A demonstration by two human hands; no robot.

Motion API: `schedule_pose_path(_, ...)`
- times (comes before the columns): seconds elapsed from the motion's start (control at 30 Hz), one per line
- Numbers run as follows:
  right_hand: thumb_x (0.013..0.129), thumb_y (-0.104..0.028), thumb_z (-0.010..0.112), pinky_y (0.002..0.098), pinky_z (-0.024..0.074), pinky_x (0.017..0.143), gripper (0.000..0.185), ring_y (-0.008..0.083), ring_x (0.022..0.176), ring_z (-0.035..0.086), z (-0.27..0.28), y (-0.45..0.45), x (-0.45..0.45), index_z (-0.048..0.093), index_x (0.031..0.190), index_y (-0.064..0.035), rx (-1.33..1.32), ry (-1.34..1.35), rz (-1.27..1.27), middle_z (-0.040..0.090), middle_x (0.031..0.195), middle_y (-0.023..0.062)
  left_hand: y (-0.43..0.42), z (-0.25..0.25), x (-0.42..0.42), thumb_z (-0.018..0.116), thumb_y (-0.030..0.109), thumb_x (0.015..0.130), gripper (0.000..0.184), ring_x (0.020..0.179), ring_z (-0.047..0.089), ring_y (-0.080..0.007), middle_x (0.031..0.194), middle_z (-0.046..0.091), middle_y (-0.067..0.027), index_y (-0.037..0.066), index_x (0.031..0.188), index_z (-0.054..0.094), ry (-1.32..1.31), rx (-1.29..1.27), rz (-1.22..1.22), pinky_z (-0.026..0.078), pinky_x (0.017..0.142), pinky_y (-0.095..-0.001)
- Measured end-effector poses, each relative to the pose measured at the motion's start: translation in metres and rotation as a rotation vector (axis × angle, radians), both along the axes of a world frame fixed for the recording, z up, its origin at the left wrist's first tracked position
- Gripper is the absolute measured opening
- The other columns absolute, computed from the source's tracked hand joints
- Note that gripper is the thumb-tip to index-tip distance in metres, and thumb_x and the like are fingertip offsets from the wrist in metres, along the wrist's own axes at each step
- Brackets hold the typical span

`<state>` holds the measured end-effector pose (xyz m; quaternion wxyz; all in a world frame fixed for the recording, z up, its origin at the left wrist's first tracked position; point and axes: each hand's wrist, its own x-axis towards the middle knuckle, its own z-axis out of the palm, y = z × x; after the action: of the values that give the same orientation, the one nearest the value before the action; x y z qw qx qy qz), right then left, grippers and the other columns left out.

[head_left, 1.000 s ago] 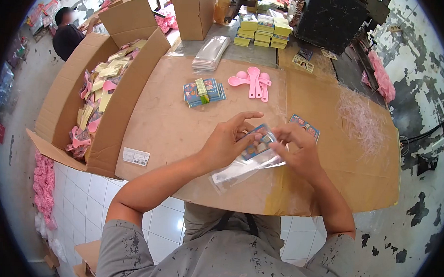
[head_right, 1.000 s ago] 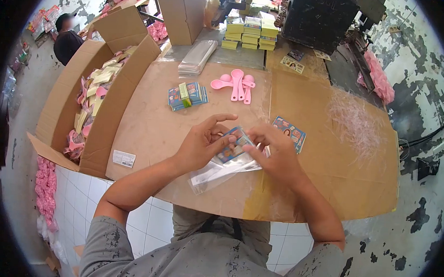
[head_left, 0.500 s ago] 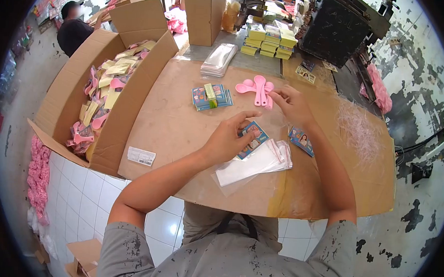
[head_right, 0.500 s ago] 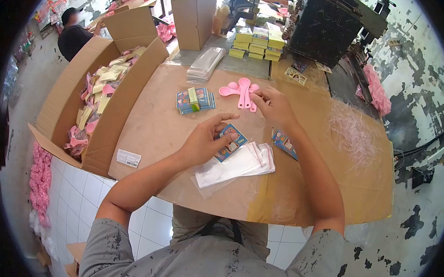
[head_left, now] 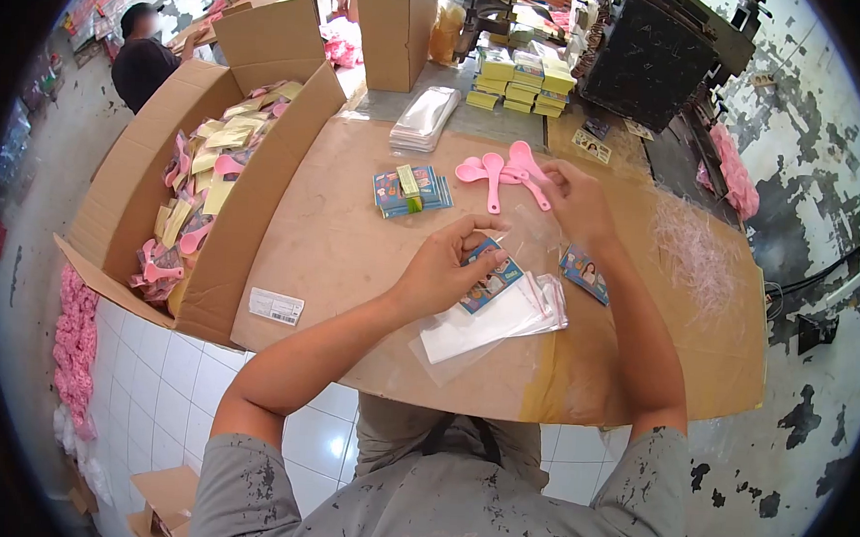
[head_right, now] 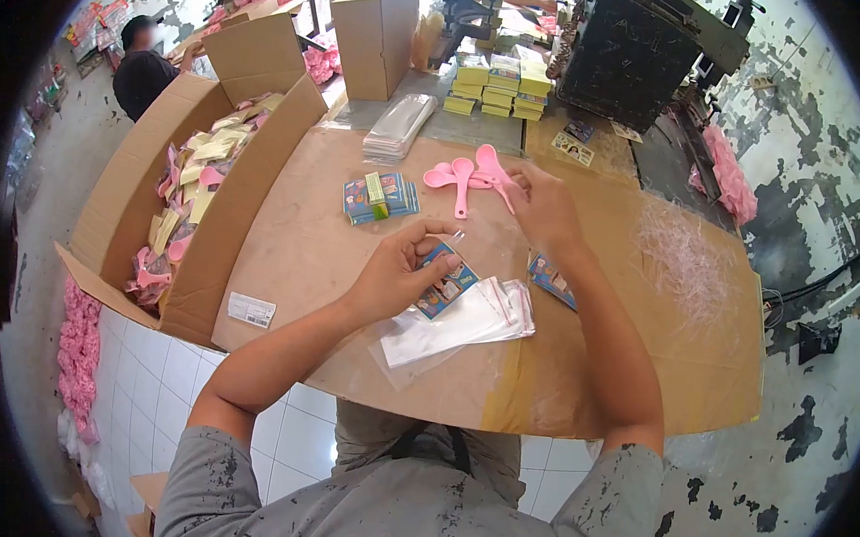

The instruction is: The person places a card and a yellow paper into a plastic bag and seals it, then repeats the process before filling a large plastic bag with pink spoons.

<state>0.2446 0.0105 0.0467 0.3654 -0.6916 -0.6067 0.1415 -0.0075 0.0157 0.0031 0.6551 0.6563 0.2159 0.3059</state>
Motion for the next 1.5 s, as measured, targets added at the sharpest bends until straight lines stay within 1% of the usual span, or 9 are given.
schedule_pose_path(0.5,0.096,-0.003,0.061,0.0286,0.0442,0.067,0.020,0.0108,0.074,0.054,0.022,-0.090,0.001,0.072,0.113,-0.0011,0.119,0.061,0.375,0.061,0.085,0.0026,-0.008,0.002,0.003,0.065,0.008,0.104,0.037,0.100,0.067,-0.0074,0.117,0.074,-0.0076,-0.002,0.140,0.059,-0.035,-0.011,-0.098,0.057,0.083,-0.0237)
schedule_pose_path(0.6,0.098,-0.006,0.059,0.0332,0.0513,0.084,0.036,0.0186,0.096,0.067,0.020,-0.095,-0.014,0.063,0.133,-0.0026,0.037,0.169,0.302,0.070,0.106,0.0087,-0.010,0.001,0.004,0.065,0.009,0.105,0.036,0.104,0.067,-0.0084,0.123,0.072,-0.0084,-0.002,0.138,0.061,-0.016,0.006,-0.110,0.058,0.086,-0.0248)
schedule_pose_path(0.8,0.104,-0.027,0.046,0.0439,0.0169,0.128,0.065,0.0286,0.159,0.024,0.009,-0.099,-0.044,0.032,0.162,-0.0020,0.005,0.341,0.612,0.030,0.170,0.0162,-0.008,0.001,0.004,0.064,0.012,0.106,0.035,0.103,0.068,-0.0083,0.120,0.073,-0.0084,-0.002,0.138,0.061,-0.076,-0.074,-0.144,0.057,0.086,-0.0244)
schedule_pose_path(0.9,0.104,-0.038,0.042,0.0451,0.0123,0.129,0.072,0.0290,0.160,0.021,0.002,-0.095,-0.038,0.027,0.164,-0.0012,-0.085,0.520,0.818,0.027,0.172,0.0132,-0.006,0.005,0.001,0.064,0.014,0.106,0.035,0.099,0.069,-0.0081,0.115,0.075,-0.0083,-0.001,0.138,0.060,-0.027,-0.192,-0.172,0.057,0.084,-0.0240)
schedule_pose_path(1.03,0.104,-0.030,0.048,0.0501,0.0238,0.125,0.058,0.0337,0.150,0.039,0.020,-0.085,-0.028,0.045,0.156,-0.0054,0.080,0.964,0.797,0.040,0.164,0.0180,-0.006,0.018,-0.006,0.064,0.018,0.107,0.039,0.095,0.069,-0.0078,0.112,0.076,-0.0088,0.000,0.141,0.056,-0.079,-0.265,-0.313,0.057,0.084,-0.0236)
schedule_pose_path(1.13,0.100,-0.023,0.065,0.0456,0.0387,0.117,0.039,0.0289,0.138,0.053,0.037,-0.092,-0.029,0.064,0.134,-0.0043,0.056,0.246,0.725,0.058,0.145,0.0133,-0.003,0.017,-0.005,0.065,0.023,0.106,0.046,0.098,0.069,-0.0090,0.114,0.075,-0.0094,0.001,0.144,0.051,-0.076,-0.177,-0.347,0.056,0.089,-0.0264)
schedule_pose_path(1.23,0.093,-0.006,0.071,0.0416,0.0465,0.108,0.012,0.0282,0.123,0.063,0.056,-0.098,-0.046,0.074,0.104,-0.0054,0.214,0.199,0.715,0.067,0.125,0.0095,0.000,0.016,-0.008,0.066,0.026,0.105,0.052,0.115,0.066,-0.0146,0.130,0.068,-0.0123,0.001,0.146,0.048,-0.119,-0.086,-0.319,0.051,0.103,-0.0334)
schedule_pose_path(1.33,0.090,-0.009,0.074,0.0414,0.0510,0.096,0.006,0.0276,0.114,0.065,0.091,-0.103,-0.054,0.075,0.095,-0.0077,0.393,-0.293,0.564,0.069,0.117,0.0073,-0.007,0.020,-0.005,0.066,0.021,0.103,0.052,0.132,0.058,-0.0199,0.144,0.058,-0.0144,0.000,0.147,0.047,-0.270,0.043,-0.176,0.044,0.114,-0.0381)
schedule_pose_path(1.5,0.088,-0.008,0.075,0.0380,0.0518,0.072,0.009,0.0254,0.085,0.067,0.098,-0.107,-0.059,0.074,0.096,-0.0044,0.317,-0.343,0.382,0.069,0.094,0.0075,-0.012,0.024,-0.012,0.066,0.009,0.097,0.060,0.142,0.051,-0.0237,0.149,0.054,-0.0153,-0.001,0.152,0.042,-0.226,0.237,-0.230,0.036,0.122,-0.0419)
